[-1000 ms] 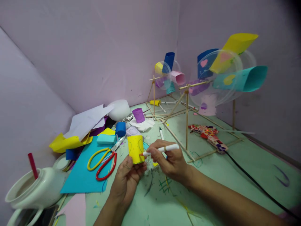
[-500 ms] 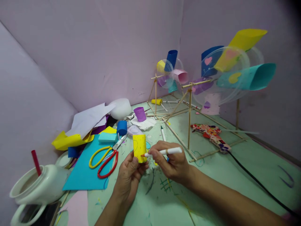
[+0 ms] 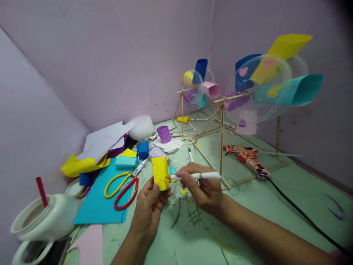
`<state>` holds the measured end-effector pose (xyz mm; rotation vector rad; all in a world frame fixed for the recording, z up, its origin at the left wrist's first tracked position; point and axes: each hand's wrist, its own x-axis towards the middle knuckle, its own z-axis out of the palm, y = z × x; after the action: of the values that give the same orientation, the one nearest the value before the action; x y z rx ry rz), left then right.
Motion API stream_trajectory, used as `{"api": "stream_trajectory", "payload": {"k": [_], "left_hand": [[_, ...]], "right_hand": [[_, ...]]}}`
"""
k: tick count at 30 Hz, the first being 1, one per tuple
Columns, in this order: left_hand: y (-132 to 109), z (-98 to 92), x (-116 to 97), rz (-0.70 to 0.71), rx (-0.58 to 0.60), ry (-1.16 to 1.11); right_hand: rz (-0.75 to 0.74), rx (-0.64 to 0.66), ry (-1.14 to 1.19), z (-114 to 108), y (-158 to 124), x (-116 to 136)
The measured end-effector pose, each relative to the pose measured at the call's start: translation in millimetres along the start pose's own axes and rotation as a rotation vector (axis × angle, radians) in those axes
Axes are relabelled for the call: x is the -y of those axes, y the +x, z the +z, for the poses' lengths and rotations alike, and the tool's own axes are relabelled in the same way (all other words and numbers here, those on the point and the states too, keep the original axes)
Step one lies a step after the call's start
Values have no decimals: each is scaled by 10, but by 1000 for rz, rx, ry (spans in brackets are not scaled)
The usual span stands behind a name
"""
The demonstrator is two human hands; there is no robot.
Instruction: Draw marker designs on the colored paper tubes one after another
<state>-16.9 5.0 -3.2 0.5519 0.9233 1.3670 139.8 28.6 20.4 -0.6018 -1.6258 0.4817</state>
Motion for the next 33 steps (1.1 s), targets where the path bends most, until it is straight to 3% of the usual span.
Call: {"api": "stream_trajectory", "payload": {"k": [9, 15, 23, 27, 33], "left_hand": [[-2, -12, 2, -56, 27, -91], [-14, 0, -55, -157, 4, -131], [-64, 14, -31, -354, 183, -113], [-74, -13, 1, -261, 152, -18], [-70, -63, -19, -181, 240, 211]], "right_hand": [[77, -20, 82, 32, -42, -80], [282, -199, 173, 66, -29, -147], [532, 59, 229, 51, 46, -278], [554, 131, 248, -30, 101, -264], [446, 168, 126, -66, 149, -231]]}}
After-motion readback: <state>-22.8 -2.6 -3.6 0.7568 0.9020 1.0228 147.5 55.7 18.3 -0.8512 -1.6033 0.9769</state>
